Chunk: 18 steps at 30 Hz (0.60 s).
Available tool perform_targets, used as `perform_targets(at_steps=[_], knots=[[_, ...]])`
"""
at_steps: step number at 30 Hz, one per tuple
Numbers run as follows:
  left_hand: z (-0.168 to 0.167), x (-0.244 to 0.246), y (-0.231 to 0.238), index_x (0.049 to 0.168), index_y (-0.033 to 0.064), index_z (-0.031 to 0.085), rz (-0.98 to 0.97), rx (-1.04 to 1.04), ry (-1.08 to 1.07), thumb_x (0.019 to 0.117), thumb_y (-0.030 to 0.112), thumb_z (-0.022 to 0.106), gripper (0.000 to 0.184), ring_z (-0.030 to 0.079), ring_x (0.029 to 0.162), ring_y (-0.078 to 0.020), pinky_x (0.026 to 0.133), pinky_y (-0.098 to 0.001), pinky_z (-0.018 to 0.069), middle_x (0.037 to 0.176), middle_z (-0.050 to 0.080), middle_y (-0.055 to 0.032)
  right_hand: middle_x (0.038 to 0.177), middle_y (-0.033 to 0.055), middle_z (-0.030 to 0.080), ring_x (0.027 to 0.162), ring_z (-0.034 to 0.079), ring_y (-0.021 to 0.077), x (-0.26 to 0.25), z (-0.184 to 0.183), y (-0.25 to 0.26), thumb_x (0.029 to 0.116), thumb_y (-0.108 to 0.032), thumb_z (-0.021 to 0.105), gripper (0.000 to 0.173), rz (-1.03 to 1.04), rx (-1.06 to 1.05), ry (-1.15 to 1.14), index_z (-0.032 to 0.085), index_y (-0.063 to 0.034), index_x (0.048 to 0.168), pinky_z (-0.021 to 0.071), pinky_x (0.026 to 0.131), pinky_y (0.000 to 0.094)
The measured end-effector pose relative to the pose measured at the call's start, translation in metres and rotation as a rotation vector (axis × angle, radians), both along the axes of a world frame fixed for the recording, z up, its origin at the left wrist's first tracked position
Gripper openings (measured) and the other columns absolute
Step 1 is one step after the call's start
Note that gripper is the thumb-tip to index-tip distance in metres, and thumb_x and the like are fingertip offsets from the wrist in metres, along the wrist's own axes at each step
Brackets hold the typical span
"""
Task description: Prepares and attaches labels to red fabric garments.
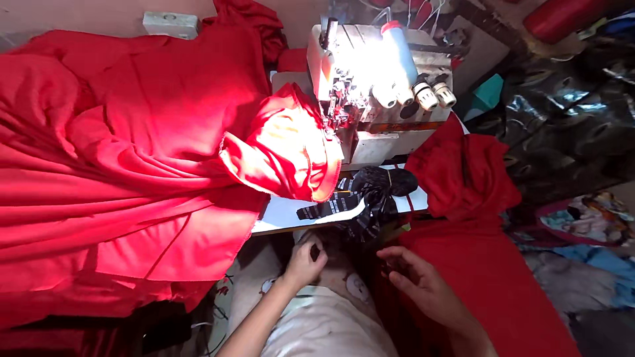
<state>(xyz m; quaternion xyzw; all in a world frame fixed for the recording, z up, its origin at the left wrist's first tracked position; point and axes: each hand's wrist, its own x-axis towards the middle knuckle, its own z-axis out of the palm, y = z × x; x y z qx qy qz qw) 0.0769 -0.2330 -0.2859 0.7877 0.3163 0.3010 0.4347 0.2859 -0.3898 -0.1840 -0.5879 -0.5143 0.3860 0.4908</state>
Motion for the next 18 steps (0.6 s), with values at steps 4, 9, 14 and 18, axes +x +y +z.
perform_targets(at_steps=[4, 9, 14, 18], knots=[[0.045, -0.035, -0.011, 0.081, 0.0031, 0.054, -0.097, -0.367, -0.256, 0.0863, 0.002, 0.051, 0.006, 0.061, 0.080, 0.0018, 0.073, -0.0168, 0.0510, 0.086, 0.062, 0.0003, 0.108, -0.0063, 0.071, 0.095, 0.065, -0.0038, -0.021, -0.009, 0.007, 0.0987, -0.030, 0.065, 0.036, 0.181, -0.014, 0.159, 0.064, -0.0071, 0.127, 0.0557, 0.084, 0.0182], [0.093, -0.064, -0.006, 0.116, 0.0088, 0.069, -0.456, -0.696, -0.371, 0.0964, 0.022, 0.060, 0.025, 0.066, 0.098, -0.0009, 0.086, -0.0231, 0.0554, 0.111, 0.070, 0.0070, 0.107, -0.0099, 0.068, 0.089, 0.062, -0.0060, -0.042, -0.009, 0.014, 0.1017, -0.027, 0.062, 0.027, 0.376, -0.030, 0.415, 0.064, -0.0142, 0.125, 0.0528, 0.078, 0.0141], [0.121, -0.065, 0.003, 0.126, -0.0001, 0.062, -0.507, -0.679, -0.352, 0.0879, -0.006, 0.069, 0.039, 0.068, 0.098, -0.0015, 0.086, -0.0215, 0.0589, 0.123, 0.068, 0.0014, 0.095, -0.0081, 0.070, 0.067, 0.062, -0.0038, -0.049, -0.001, 0.009, 0.1026, -0.029, 0.062, 0.020, 0.479, -0.214, 0.603, 0.066, -0.0187, 0.120, 0.0517, 0.056, 0.0138], [0.124, -0.063, 0.010, 0.135, -0.0045, 0.057, -0.605, -0.636, -0.295, 0.0858, -0.005, 0.072, 0.051, 0.066, 0.096, -0.0003, 0.081, -0.0194, 0.0586, 0.137, 0.058, -0.0053, 0.089, -0.0075, 0.071, 0.057, 0.059, -0.0029, -0.048, 0.002, 0.009, 0.1021, -0.029, 0.063, 0.016, 0.458, -0.338, 0.684, 0.068, -0.0189, 0.113, 0.0499, 0.048, 0.0144]])
